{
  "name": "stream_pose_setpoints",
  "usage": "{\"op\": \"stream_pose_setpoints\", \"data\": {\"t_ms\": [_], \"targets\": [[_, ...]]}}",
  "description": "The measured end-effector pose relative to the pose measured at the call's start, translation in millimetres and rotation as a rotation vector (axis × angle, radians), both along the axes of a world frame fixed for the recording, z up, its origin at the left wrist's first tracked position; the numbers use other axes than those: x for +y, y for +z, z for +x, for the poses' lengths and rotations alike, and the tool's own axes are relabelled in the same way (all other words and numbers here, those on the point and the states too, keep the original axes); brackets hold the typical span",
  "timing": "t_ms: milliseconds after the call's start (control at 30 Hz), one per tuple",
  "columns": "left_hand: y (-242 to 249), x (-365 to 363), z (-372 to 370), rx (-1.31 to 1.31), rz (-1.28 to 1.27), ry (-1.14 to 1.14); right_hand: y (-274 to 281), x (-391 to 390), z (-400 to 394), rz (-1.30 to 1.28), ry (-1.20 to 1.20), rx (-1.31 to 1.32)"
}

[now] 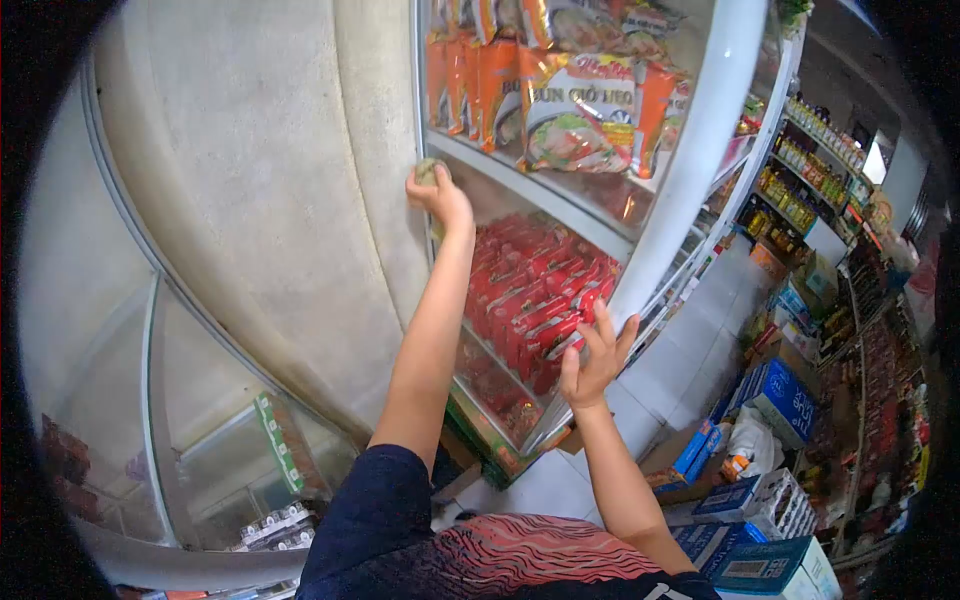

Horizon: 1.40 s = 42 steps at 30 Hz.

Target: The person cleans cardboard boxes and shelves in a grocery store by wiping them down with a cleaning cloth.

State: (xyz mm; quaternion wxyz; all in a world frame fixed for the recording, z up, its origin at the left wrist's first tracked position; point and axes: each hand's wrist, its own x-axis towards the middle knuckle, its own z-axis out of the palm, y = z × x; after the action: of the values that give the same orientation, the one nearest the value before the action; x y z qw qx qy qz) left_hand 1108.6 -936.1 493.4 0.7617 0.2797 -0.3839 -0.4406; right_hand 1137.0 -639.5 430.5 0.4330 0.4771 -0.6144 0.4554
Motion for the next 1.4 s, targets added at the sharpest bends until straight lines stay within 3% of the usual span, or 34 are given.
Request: {"op": "stream_pose_setpoints", "data": {"t_ms": [100,300,367,400,467,500,567,633,767,900,967,1033,1100,1167,1233,1300,1367,1400], "targets": [[2,30,14,-0.169,0.052,0.023,2,1,0,0.014,0.019,-0.023],[42,181,48,-0.35,-0.629,-0.107,2,3,0,-0.005,0.018,0.033],[37,203,54,-0.404,-0.949,-0.157,-2,2,-1,-0.01,0.019,0.025],[42,206,55,-0.407,-0.957,-0.154,-3,2,-2,-0.012,0.019,0.02],[50,206,55,-0.496,-1.173,-0.017,-1,4,-1,-0.011,0.029,0.021],[57,200,54,-0.494,-1.179,-0.008,1,4,-1,-0.002,0.037,0.023],[83,175,52,-0.602,-1.149,0.326,1,5,-1,-0.007,0.033,0.027],[104,139,40,-0.5,-0.989,0.215,2,4,-2,-0.001,0.071,0.058],[140,44,29,-0.408,-0.906,0.241,1,3,-2,-0.01,0.001,0.051],[135,-58,18,-0.46,-0.523,0.318,2,4,-1,0.02,-0.032,0.064],[136,-53,12,-0.401,-0.576,0.318,2,4,-1,0.007,-0.04,0.066],[145,-29,6,-0.169,-0.537,0.136,3,4,0,0.017,-0.04,0.064],[155,3,11,-0.151,-0.596,0.157,2,3,0,0.008,-0.047,0.069],[171,32,24,-0.316,-0.675,0.165,2,3,0,0.011,-0.046,0.068],[192,54,26,-0.192,-0.767,-0.127,3,2,0,0.008,-0.037,0.064],[193,37,16,-0.278,-0.812,0.105,1,4,1,0.02,-0.024,0.049],[172,5,8,-0.232,-0.68,0.208,4,4,2,0.026,-0.049,0.045],[153,-15,7,-0.255,-0.595,0.095,5,5,4,0.042,-0.076,0.042]]}}
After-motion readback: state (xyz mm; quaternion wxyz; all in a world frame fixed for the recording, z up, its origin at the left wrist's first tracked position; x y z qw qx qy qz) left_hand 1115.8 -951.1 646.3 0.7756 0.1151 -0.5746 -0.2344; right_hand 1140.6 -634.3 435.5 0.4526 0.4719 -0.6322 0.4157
